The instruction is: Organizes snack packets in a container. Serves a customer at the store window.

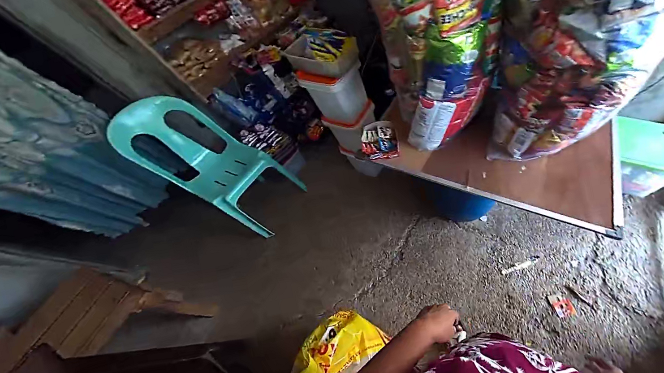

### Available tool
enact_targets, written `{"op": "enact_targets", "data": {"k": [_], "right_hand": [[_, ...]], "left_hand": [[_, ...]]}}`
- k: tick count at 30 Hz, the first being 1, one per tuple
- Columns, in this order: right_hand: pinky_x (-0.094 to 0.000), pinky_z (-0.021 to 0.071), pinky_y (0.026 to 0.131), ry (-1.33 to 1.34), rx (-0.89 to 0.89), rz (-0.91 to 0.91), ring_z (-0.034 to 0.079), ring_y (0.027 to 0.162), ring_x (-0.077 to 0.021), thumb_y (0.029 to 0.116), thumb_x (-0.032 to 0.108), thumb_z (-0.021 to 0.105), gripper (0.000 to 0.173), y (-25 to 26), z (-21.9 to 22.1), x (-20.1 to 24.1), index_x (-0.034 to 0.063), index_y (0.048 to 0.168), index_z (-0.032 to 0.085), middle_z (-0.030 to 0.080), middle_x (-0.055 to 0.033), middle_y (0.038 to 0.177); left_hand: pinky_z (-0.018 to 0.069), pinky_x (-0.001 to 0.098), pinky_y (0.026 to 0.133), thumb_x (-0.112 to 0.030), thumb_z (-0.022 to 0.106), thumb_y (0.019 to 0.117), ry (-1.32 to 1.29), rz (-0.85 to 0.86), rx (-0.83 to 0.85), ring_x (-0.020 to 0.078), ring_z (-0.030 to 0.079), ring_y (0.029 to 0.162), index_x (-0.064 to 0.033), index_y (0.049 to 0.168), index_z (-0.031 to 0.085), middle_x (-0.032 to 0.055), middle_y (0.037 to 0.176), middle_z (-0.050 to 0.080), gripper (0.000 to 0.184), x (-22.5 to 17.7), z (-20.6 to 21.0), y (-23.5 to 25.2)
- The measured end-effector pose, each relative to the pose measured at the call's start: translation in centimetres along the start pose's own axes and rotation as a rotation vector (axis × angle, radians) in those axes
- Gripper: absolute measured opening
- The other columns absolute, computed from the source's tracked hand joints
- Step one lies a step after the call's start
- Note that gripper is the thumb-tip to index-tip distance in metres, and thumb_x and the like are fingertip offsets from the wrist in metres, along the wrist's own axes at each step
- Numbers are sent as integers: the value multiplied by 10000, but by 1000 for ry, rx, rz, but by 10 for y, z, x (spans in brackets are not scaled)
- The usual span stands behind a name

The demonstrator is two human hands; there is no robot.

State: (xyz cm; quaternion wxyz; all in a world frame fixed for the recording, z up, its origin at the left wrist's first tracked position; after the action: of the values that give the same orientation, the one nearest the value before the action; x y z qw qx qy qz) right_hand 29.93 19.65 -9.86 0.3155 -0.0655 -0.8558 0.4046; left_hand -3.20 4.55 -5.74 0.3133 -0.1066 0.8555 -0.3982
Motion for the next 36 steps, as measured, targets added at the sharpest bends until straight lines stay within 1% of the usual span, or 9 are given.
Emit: {"op": "enact_targets", "data": {"k": [3, 8, 11, 18, 21, 24, 29, 34, 36], "right_hand": [[-579, 472, 1036, -27, 148, -73, 587, 1256, -437, 1102, 178, 471, 439, 88, 35, 45, -37, 1484, 456, 539, -308, 1428], [-587, 435, 1073, -222, 317, -132, 526, 1340, -437, 1107, 172, 456, 450, 122, 78, 163, -21, 1512, 426, 500, -283, 1487], [-575, 446, 1090, -441, 423, -264, 561, 1310, -433, 1100, 184, 470, 436, 137, 116, 233, -46, 1470, 480, 542, -290, 1443], [-473, 387, 1175, -601, 744, -508, 518, 1385, -340, 1081, 147, 492, 427, 137, 219, 407, -49, 1460, 496, 508, -246, 1502], [-491, 446, 1112, -629, 791, -535, 566, 1324, -335, 1074, 160, 505, 418, 141, 251, 489, -21, 1450, 517, 525, -225, 1491], [-442, 430, 1151, -673, 838, -670, 535, 1372, -313, 1071, 149, 498, 427, 151, 287, 575, -25, 1461, 505, 513, -216, 1507], [-433, 468, 1110, -574, 796, -842, 603, 1284, -304, 1075, 143, 490, 391, 146, 348, 716, -31, 1421, 544, 567, -222, 1445], [-479, 500, 1055, -470, 784, -830, 638, 1206, -320, 1079, 164, 495, 394, 131, 423, 791, 20, 1441, 547, 609, -223, 1382], [-502, 501, 1051, -502, 784, -827, 637, 1210, -327, 1076, 153, 509, 381, 124, 451, 795, 39, 1436, 561, 594, -210, 1409]], "left_hand": [[416, 621, 1074, -158, 524, 1036, -121, -46, -63, 419, 546, 1306, 8, 1309, 639, 244, 1376, 592, 339, 41, -18, -16], [390, 605, 1109, -103, 506, 1059, -379, 14, -147, 461, 564, 1277, 58, 1311, 629, 302, 1310, 621, 324, 87, -15, -26], [443, 617, 1046, -108, 484, 1062, -483, 63, -300, 479, 621, 1175, 100, 1235, 646, 331, 1203, 654, 315, 131, -21, -18], [402, 562, 1123, -162, 501, 1066, -654, -294, -287, 413, 561, 1296, 43, 1329, 613, 272, 1327, 616, 352, 214, -111, -21], [409, 531, 1129, -146, 518, 1067, -688, -289, -318, 396, 564, 1299, 29, 1342, 609, 257, 1347, 609, 339, 224, -162, -26], [418, 512, 1126, -156, 534, 1062, -791, -299, -416, 377, 577, 1283, 31, 1336, 620, 249, 1344, 614, 343, 238, -208, -35], [401, 534, 1131, -146, 531, 1064, -916, -337, -477, 417, 573, 1278, 74, 1331, 600, 298, 1324, 608, 353, 285, -235, -48], [454, 535, 1082, -154, 499, 1072, -845, -352, -566, 413, 625, 1205, 45, 1294, 644, 276, 1262, 654, 332, 375, -231, -44], [387, 551, 1141, -74, 468, 1073, -889, -378, -478, 430, 556, 1305, 58, 1374, 582, 293, 1365, 596, 348, 408, -248, -57]]}}
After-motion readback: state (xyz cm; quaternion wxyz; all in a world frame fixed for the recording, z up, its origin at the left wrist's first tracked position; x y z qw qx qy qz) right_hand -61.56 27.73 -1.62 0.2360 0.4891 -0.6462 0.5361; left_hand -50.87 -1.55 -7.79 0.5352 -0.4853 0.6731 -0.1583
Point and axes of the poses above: each hand's wrist, its own y-axis towards the middle knuckle, its own z-axis out of the palm, x = y × z, the point moved 8 cm from there along y, towards the middle knuckle
